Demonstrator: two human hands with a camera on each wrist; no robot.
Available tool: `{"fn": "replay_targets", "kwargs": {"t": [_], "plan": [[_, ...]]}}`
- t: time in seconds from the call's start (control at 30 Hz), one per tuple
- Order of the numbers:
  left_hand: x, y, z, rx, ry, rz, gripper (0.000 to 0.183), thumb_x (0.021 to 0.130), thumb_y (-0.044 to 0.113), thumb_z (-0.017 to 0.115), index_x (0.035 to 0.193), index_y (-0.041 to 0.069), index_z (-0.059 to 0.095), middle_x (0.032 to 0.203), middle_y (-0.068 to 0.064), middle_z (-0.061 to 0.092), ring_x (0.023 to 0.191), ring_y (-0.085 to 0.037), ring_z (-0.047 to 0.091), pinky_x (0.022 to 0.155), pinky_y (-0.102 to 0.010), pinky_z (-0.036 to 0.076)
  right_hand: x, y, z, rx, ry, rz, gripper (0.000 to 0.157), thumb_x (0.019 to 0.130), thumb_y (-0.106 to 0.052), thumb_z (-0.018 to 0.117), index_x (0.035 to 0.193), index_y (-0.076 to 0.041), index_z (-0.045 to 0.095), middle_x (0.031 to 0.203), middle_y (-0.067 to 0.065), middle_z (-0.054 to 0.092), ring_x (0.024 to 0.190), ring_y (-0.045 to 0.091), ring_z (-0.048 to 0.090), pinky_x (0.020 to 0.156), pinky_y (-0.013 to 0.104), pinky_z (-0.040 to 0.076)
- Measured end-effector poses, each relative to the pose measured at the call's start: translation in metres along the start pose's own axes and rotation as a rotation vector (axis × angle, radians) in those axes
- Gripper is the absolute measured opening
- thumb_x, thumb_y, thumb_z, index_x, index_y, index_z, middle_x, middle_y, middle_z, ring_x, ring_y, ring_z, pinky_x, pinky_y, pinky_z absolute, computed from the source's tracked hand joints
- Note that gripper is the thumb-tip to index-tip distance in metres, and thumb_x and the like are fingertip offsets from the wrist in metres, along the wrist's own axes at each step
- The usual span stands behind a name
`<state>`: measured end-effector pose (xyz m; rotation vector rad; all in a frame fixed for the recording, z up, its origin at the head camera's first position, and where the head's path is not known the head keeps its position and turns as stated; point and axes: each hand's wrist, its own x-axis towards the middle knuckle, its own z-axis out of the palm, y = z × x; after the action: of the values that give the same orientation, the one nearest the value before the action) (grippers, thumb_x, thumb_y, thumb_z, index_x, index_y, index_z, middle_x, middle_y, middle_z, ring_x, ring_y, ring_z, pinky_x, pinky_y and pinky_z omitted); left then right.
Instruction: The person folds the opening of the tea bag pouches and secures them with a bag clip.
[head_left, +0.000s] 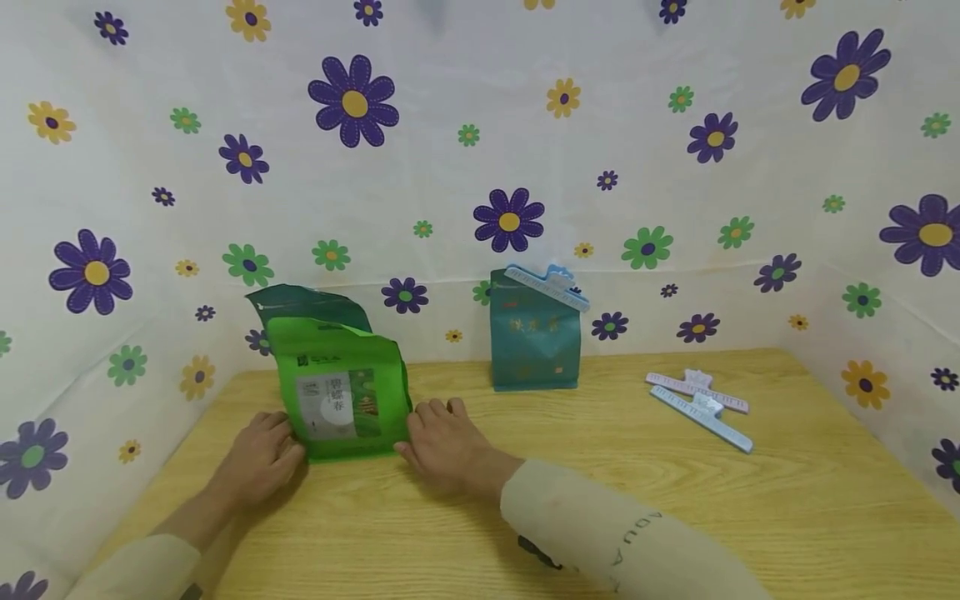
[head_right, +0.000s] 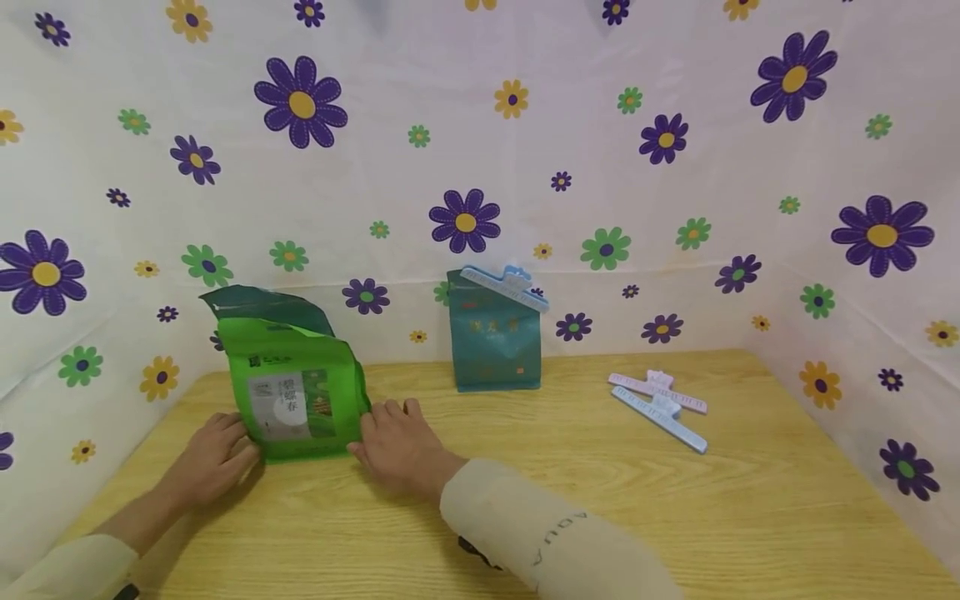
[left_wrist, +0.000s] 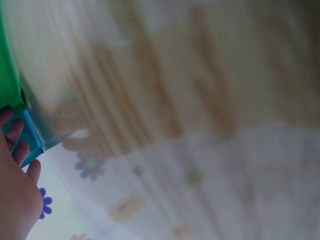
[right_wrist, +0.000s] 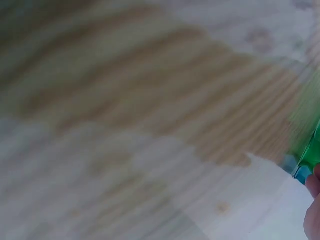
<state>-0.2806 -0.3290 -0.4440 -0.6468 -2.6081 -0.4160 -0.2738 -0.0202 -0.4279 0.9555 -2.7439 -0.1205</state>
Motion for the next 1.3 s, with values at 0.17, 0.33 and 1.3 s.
{"fn": "replay_targets", "kwargs": {"t": [0.17, 0.33, 1.3], "plan": [[0.002, 0.005, 0.001, -0.031, 0.024, 0.033, 0.018, 0.086, 0.010, 0.058, 0.095, -0.001, 0.069, 0.104, -0.016, 0.067, 0.097, -0.033, 0.056, 0.086, -0.054, 0.045, -0.004, 0.009, 0.000, -0.009, 0.005, -0.051, 0.041, 0.109, -0.046, 0.024, 0.115, -0.016, 0.052, 0.112, -0.001, 0.053, 0.101, 0.016, 0.047, 0.092, 0.035, 0.034], [0.002, 0.007, 0.004, -0.058, 0.039, 0.065, 0.015, 0.084, 0.008, 0.060, 0.092, 0.001, 0.071, 0.104, -0.014, 0.067, 0.094, -0.029, 0.055, 0.084, -0.048, 0.044, -0.011, 0.018, 0.001, -0.016, 0.024, -0.110, 0.042, 0.109, -0.045, 0.025, 0.117, -0.015, 0.052, 0.111, -0.001, 0.054, 0.099, 0.015, 0.047, 0.088, 0.033, 0.032], [0.015, 0.029, -0.001, -0.093, -0.015, 0.054, 0.024, 0.081, 0.011, 0.063, 0.096, -0.006, 0.073, 0.118, -0.022, 0.065, 0.106, -0.033, 0.051, 0.093, -0.052, 0.040, -0.019, 0.031, 0.002, 0.097, 0.008, -0.087, 0.038, 0.109, -0.043, 0.027, 0.107, -0.017, 0.054, 0.102, -0.003, 0.055, 0.096, 0.013, 0.050, 0.083, 0.029, 0.031]]}}
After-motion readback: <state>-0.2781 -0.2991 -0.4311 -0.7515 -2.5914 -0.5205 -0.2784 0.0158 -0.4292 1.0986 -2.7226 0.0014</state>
